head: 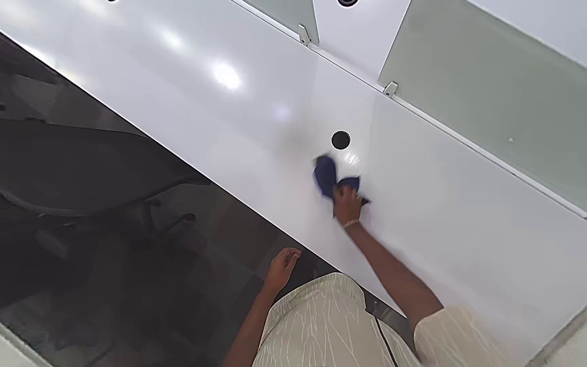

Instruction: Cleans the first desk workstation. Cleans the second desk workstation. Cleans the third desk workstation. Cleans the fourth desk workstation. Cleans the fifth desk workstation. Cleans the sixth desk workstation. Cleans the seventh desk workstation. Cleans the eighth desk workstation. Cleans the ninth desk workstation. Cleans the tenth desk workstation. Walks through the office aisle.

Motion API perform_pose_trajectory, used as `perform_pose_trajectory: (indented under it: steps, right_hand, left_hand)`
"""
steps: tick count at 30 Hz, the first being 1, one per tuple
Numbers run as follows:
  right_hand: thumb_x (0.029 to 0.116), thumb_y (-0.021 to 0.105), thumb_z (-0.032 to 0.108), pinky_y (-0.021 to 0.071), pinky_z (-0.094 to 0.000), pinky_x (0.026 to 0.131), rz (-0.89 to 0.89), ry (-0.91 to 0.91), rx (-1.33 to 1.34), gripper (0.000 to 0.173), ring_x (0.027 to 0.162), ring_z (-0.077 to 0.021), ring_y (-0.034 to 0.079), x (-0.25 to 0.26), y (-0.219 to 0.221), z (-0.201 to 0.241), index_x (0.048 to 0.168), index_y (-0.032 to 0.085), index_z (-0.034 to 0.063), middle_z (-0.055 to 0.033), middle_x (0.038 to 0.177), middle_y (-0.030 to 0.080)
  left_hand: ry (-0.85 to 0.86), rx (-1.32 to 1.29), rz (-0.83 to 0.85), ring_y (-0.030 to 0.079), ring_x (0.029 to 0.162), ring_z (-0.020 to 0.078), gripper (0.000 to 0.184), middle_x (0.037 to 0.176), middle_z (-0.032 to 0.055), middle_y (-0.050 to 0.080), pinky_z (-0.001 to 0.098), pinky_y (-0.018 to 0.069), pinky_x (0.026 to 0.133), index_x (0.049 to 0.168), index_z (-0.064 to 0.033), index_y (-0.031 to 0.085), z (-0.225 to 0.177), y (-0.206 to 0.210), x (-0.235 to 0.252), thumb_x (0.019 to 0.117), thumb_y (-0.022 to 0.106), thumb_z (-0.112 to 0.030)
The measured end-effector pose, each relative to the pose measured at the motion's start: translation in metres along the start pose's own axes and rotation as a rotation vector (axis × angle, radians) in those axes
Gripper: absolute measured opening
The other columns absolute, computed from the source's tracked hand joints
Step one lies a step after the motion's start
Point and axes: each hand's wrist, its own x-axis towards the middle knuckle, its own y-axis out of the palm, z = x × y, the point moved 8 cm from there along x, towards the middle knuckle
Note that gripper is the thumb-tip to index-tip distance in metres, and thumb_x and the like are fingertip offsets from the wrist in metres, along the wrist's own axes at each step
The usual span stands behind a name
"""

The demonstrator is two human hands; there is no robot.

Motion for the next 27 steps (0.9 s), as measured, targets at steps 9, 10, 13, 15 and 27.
perform_pose_trajectory:
  steps: [9, 10, 13, 15, 27]
  right_hand:
    - [0.0986, 0.059, 0.017, 0.0495, -0.0673, 0.094, -0.234, 0.117, 0.033, 0.044, 0.126, -0.0492, 0.055, 0.018, -0.033, -0.042, 0.142, 0.061, 0.0242, -0.0249, 0.139, 0.057]
    - [0.0995, 0.061, 0.021, 0.0506, -0.0664, 0.092, -0.322, 0.215, 0.042, 0.045, 0.127, -0.0501, 0.053, 0.028, -0.049, -0.055, 0.145, 0.057, 0.0203, -0.0249, 0.141, 0.055]
    - [0.1014, 0.06, 0.031, 0.0501, -0.0656, 0.094, -0.366, 0.382, 0.056, 0.051, 0.13, -0.0511, 0.051, 0.013, -0.04, -0.056, 0.149, 0.052, 0.0153, -0.0262, 0.144, 0.052]
    - [0.1002, 0.056, 0.019, 0.0463, -0.0708, 0.097, -0.22, 0.332, 0.094, 0.044, 0.132, -0.0538, 0.048, -0.042, 0.016, -0.014, 0.144, 0.057, 0.0136, -0.0287, 0.147, 0.049]
    - [0.1026, 0.054, 0.022, 0.0441, -0.0595, 0.109, -0.512, 0.91, 0.118, 0.044, 0.135, -0.047, 0.049, -0.322, 0.045, -0.208, 0.145, 0.058, 0.0112, -0.0277, 0.148, 0.05]
  left_hand:
    - [0.071, 0.056, 0.04, 0.069, 0.103, 0.0147, 0.026, 0.116, 0.0099, 0.071, 0.0339, 0.0568, 0.092, 0.12, -0.0042, 0.067, 0.015, -0.011, -0.012, 0.1051, 0.054, -0.021]
    - [0.077, 0.069, 0.055, 0.069, 0.102, 0.0144, 0.026, 0.116, 0.0098, 0.07, 0.0333, 0.0568, 0.092, 0.12, -0.0044, 0.067, 0.02, -0.012, -0.016, 0.1053, 0.054, -0.021]
    - [0.095, 0.099, 0.096, 0.069, 0.102, 0.014, 0.026, 0.116, 0.0095, 0.071, 0.033, 0.0566, 0.091, 0.119, -0.0054, 0.067, 0.037, -0.013, -0.029, 0.1053, 0.054, -0.022]
    - [0.126, 0.111, 0.115, 0.069, 0.102, 0.0149, 0.026, 0.116, 0.0102, 0.07, 0.0337, 0.0565, 0.092, 0.119, -0.0046, 0.068, 0.048, -0.019, -0.039, 0.1053, 0.053, -0.022]
    - [0.239, 0.287, 0.119, 0.07, 0.103, 0.0175, 0.029, 0.116, 0.0113, 0.071, 0.0367, 0.0571, 0.093, 0.121, -0.0039, 0.067, 0.103, -0.081, -0.073, 0.1057, 0.052, -0.024]
